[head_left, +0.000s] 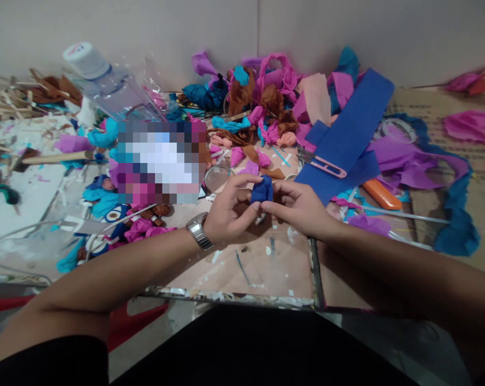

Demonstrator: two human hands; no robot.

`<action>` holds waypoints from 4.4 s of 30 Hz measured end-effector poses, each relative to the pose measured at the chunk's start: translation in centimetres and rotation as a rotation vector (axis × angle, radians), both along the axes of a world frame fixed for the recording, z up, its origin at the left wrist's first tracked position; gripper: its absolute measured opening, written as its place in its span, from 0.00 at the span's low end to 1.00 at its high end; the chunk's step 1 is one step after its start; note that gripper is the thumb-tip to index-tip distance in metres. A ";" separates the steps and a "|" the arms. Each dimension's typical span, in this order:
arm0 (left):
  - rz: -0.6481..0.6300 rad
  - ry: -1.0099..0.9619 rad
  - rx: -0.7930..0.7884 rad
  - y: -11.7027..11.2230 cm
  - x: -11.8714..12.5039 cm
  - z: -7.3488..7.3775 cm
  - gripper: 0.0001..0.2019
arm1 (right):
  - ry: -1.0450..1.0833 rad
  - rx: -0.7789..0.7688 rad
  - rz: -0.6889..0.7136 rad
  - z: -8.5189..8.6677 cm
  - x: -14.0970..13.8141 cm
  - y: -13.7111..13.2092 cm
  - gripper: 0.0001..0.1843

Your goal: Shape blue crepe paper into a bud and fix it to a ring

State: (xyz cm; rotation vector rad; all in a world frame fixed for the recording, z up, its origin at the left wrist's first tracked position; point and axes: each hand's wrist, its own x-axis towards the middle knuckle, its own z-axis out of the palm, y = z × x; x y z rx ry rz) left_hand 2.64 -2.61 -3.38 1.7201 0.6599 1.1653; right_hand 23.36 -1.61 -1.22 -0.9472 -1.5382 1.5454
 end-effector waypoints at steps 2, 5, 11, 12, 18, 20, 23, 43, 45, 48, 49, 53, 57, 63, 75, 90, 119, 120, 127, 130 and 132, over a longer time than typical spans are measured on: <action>-0.006 -0.017 -0.001 0.0 0.1 0.0 0.25 | 0.010 -0.016 -0.002 0.1 0.0 0.0 0.21; -0.014 -0.032 0.004 0.1 0.2 0.0 0.27 | 0.002 -0.013 -0.023 0.1 0.0 0.1 0.21; -0.003 -0.015 -0.039 0.1 0.1 0.1 0.28 | 0.020 -0.005 -0.022 -0.1 0.0 0.1 0.16; -0.008 -0.010 -0.048 0.1 0.1 0.1 0.28 | 0.010 -0.005 -0.022 -0.1 0.0 0.1 0.15; 0.019 0.013 -0.081 -0.1 0.1 -0.1 0.30 | 0.014 -0.065 -0.065 0.4 -0.2 0.0 0.17; 0.060 0.012 -0.094 0.1 0.0 -0.1 0.27 | 0.032 -0.105 -0.093 0.4 -0.3 0.0 0.19; 0.160 0.086 -0.078 0.3 -0.1 0.0 0.16 | 0.038 -0.145 -0.115 0.4 -0.3 0.0 0.22; 0.315 0.168 0.361 1.1 -0.4 0.8 0.06 | 0.020 -0.267 -0.125 0.3 -0.6 0.0 0.23; 0.321 0.174 0.359 1.1 -0.4 0.8 0.06 | 0.036 -0.281 -0.107 0.3 -0.6 0.0 0.24; 0.308 0.163 0.340 1.0 -0.3 0.8 0.07 | 0.022 -0.295 -0.076 0.4 -0.6 0.1 0.23; 0.303 0.158 0.335 1.0 -0.3 0.9 0.07 | 0.016 -0.297 -0.070 0.5 -0.6 0.1 0.23; 0.286 0.165 0.362 1.0 -0.2 1.1 0.04 | -0.003 -0.294 -0.074 0.5 -0.5 0.2 0.23; 0.279 0.200 0.380 1.0 -0.3 1.4 0.02 | -0.001 -0.282 -0.080 0.4 -0.5 0.2 0.23; 0.289 0.232 0.338 0.9 -0.4 1.4 0.03 | 0.024 -0.299 -0.057 0.3 -0.4 0.1 0.24; 0.328 0.142 0.152 0.9 -0.3 0.9 0.07 | 0.010 -0.281 -0.043 0.4 -0.3 0.0 0.21; 0.295 0.152 0.070 0.6 -0.2 0.6 0.09 | -0.050 -0.258 0.003 0.8 -0.1 0.0 0.23; 0.178 0.249 0.077 0.7 -0.3 0.8 0.09 | -0.022 0.114 -0.226 -0.6 -0.3 -0.6 0.11; 0.181 0.248 0.087 0.8 -0.3 0.9 0.09 | -0.024 0.119 -0.220 -0.7 -0.3 -0.7 0.10; 0.166 0.213 0.087 0.9 -0.5 1.3 0.11 | -0.142 0.342 -0.248 -0.2 -0.3 -0.8 0.07; 0.160 0.202 0.080 0.9 -0.5 1.4 0.10 | -0.158 0.521 -0.252 -0.2 -0.2 -0.7 0.03; 0.162 0.200 0.074 0.8 -0.5 1.4 0.10 | -0.164 0.607 -0.247 -0.3 -0.1 -0.6 0.02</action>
